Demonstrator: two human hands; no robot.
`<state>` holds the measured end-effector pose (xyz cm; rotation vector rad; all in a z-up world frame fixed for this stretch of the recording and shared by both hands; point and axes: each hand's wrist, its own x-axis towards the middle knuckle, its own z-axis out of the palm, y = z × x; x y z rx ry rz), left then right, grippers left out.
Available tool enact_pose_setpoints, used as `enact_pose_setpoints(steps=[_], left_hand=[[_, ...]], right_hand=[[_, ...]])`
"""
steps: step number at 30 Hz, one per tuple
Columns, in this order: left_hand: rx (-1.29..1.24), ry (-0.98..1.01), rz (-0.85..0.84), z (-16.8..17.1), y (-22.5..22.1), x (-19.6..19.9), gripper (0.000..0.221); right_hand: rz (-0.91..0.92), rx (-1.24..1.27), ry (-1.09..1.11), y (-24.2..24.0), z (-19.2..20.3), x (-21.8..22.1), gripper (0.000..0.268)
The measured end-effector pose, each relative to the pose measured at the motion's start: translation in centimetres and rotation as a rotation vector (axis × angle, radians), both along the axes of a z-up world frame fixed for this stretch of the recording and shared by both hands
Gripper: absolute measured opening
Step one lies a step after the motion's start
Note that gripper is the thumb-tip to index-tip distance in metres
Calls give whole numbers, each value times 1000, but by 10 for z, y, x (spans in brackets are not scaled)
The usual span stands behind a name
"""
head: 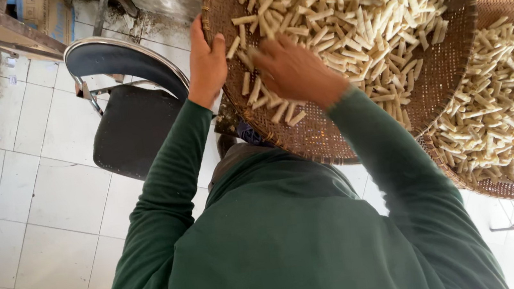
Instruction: The person picks up and breaks apart individual tubular food items from two large baskets, checking the contents of each piece by hand.
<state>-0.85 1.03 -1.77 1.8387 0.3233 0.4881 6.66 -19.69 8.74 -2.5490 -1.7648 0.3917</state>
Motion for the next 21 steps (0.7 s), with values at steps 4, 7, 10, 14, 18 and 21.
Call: enact_pose_setpoints(steps=[4, 7, 10, 14, 18, 21], left_hand=[[1, 1, 5, 1, -4, -2, 54], [-104, 76, -7, 12, -6, -6, 56], [-99, 70, -16, 17, -5, -5, 57], [-63, 37, -18, 10, -4, -5, 57], [-94, 43, -40, 6, -4, -5, 57], [-99, 87, -22, 4, -4, -4, 60]], right_hand=[[181, 196, 258, -49, 32, -8, 30], [-174, 70, 323, -47, 21, 11, 32], [-359, 234, 34, -24, -7, 50, 32], [-446, 252, 22, 11, -38, 76, 26], [-619, 34, -15, 31, -48, 77, 30], [-641, 0, 80, 27, -36, 72, 25]])
